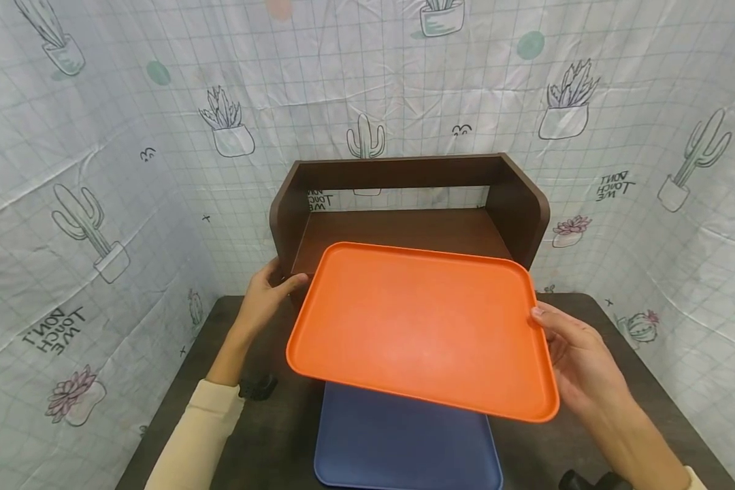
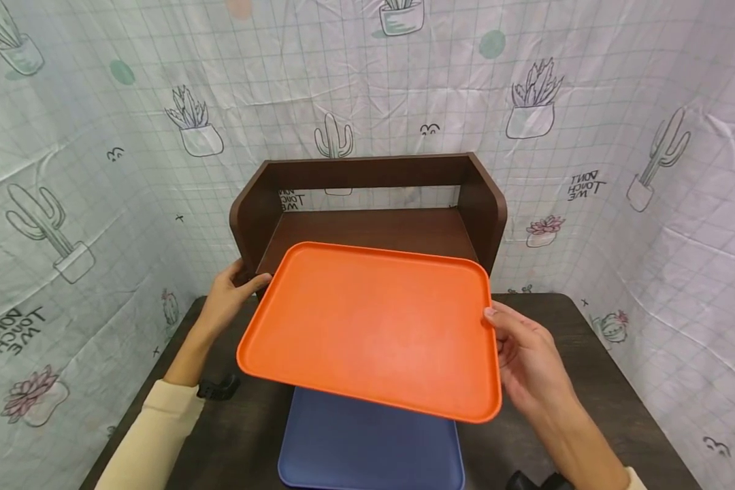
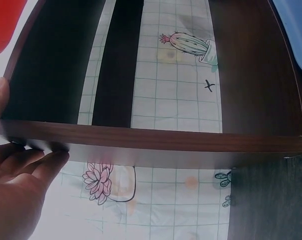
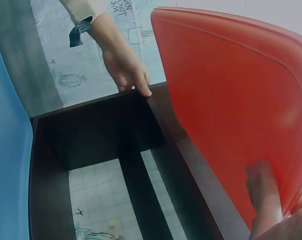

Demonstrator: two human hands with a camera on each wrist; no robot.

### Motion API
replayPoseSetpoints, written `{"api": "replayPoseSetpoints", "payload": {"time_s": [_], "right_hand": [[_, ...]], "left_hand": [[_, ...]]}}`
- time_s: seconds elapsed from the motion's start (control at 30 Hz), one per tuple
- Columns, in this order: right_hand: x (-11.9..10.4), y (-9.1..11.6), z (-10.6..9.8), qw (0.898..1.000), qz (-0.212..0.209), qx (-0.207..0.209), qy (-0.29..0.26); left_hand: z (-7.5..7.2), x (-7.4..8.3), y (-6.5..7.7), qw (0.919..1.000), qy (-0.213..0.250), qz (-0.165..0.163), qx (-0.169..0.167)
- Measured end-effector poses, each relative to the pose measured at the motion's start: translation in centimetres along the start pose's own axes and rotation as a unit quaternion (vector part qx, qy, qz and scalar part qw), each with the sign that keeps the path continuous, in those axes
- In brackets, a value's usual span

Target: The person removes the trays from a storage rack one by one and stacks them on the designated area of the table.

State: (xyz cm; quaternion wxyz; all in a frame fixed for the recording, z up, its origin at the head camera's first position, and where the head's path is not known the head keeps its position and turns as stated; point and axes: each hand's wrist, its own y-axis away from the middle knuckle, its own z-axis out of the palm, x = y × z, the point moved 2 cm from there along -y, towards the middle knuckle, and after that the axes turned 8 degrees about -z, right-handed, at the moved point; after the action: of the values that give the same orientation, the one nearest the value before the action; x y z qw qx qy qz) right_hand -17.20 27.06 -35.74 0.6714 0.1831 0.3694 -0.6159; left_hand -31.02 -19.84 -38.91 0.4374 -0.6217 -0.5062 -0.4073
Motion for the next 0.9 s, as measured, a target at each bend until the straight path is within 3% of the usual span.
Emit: {"api": "replayPoseSetpoints", "payload": {"time_s": [0.37,0.9], "right_hand": [[0.8,0.5,-0.4,1.0,0.006,-0.003,0.007],[2.1,1.0,-1.1,1.0,0.013,0.01,0.012]], "left_hand": [[0.0,-0.2,-0.3,0.9997,-0.02,0.003,0.01],[0.0,-0.3,-0.1,0.9999,-0.008,0.009,0.005]]}}
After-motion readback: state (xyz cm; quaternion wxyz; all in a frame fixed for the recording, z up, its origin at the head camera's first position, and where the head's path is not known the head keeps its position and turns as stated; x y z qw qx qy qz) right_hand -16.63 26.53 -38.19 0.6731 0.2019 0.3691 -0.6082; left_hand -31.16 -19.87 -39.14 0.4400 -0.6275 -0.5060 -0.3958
